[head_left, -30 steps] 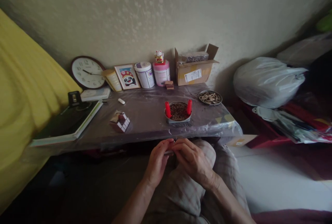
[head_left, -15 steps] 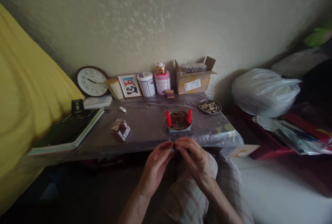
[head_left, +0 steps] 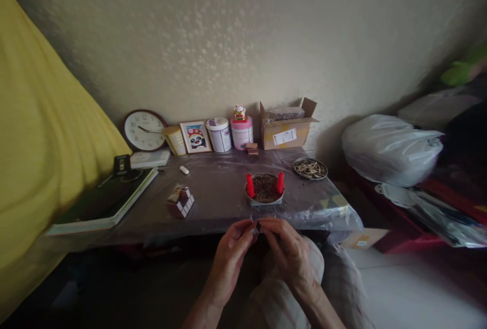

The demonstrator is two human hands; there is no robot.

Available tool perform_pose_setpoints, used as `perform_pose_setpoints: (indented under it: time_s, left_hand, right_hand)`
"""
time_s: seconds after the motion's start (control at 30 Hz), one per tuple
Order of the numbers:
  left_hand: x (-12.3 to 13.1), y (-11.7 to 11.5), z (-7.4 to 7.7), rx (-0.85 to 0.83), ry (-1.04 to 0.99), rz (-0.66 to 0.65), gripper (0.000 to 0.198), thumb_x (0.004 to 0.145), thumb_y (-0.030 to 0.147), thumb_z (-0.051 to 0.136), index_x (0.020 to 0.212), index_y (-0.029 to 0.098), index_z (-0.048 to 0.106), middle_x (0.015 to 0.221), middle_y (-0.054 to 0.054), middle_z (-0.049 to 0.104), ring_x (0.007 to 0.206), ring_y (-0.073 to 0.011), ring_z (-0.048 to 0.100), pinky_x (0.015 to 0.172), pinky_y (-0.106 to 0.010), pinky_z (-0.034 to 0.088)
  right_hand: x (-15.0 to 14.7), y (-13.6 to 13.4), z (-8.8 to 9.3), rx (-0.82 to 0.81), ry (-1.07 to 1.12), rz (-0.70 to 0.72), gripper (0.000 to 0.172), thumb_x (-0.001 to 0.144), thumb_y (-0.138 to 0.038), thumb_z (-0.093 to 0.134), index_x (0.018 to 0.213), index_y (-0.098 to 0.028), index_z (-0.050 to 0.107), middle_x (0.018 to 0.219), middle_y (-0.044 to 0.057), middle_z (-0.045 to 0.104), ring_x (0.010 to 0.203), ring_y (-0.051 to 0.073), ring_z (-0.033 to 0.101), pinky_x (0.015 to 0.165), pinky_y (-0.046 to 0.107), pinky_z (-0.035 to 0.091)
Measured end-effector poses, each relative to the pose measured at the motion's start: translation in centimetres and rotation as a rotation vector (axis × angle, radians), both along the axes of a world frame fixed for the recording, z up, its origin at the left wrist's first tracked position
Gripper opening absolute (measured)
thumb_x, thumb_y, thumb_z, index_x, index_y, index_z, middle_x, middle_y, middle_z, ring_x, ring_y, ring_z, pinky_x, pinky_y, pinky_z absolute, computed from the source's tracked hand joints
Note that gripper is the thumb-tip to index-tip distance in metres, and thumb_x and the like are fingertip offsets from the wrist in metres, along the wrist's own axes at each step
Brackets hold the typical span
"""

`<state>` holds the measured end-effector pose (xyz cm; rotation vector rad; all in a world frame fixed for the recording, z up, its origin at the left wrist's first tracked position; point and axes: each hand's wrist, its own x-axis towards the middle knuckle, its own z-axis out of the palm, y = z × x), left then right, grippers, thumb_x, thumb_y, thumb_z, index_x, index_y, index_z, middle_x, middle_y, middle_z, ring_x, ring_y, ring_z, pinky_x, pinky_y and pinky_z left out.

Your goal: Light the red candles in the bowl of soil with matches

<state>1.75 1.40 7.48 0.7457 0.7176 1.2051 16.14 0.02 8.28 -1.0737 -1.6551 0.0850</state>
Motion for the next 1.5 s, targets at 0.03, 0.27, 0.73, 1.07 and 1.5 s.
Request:
perform_pose_setpoints:
  time_s: [0.03,0.27,0.73,1.07,1.5]
  left_hand:
    - [0.0,0.0,0.0,-0.002,0.009,0.003,0.023,0.074,0.029,0.074,0.095,0.018,0.073,0.101,-0.007,0.075,0.100,-0.0206,0.063,0.094,-0.034,0.046]
    - [-0.1,-0.2,0.0,0.001,0.003,-0.022,0.024,0.078,0.026,0.071,0.099,0.017,0.073,0.104,-0.008,0.074,0.103,-0.0217,0.063,0.098,-0.037,0.045]
    - [-0.4,-0.2,-0.1,0.019,0.000,-0.034,0.023,0.081,0.026,0.067,0.101,0.016,0.071,0.104,-0.009,0.073,0.102,-0.0212,0.062,0.096,-0.036,0.043]
    - [-0.8,0.5,1.2,0.024,-0.019,0.005,0.024,0.081,0.029,0.068,0.101,0.015,0.070,0.103,-0.009,0.074,0.101,-0.0208,0.062,0.097,-0.035,0.041]
    - [-1.2,1.3,3.3,-0.008,0.002,0.070,0.026,0.078,0.034,0.070,0.097,0.016,0.072,0.109,-0.011,0.074,0.105,-0.0224,0.062,0.102,-0.038,0.039]
  right_hand:
    - [0.0,0.0,-0.1,0.012,0.002,-0.006,0.014,0.094,-0.019,0.052,0.098,-0.025,0.064,0.094,0.005,0.073,0.087,0.017,0.070,0.077,0.029,0.059]
    - [0.1,0.0,-0.3,0.058,-0.065,-0.058,0.016,0.093,-0.016,0.052,0.102,-0.025,0.062,0.092,0.003,0.074,0.084,0.017,0.070,0.077,0.030,0.058]
    - [0.1,-0.2,0.5,0.103,-0.053,-0.018,0.019,0.090,-0.010,0.052,0.100,-0.024,0.060,0.091,0.005,0.072,0.083,0.017,0.069,0.074,0.029,0.057]
    - [-0.1,0.2,2.4,0.130,-0.007,-0.031,0.018,0.089,-0.006,0.054,0.098,-0.021,0.059,0.093,0.006,0.067,0.084,0.016,0.065,0.076,0.029,0.053]
    - [2.0,5.7,-1.1,0.129,0.019,-0.252,0.010,0.091,-0.016,0.053,0.092,-0.020,0.062,0.085,0.005,0.067,0.079,0.018,0.064,0.072,0.030,0.052]
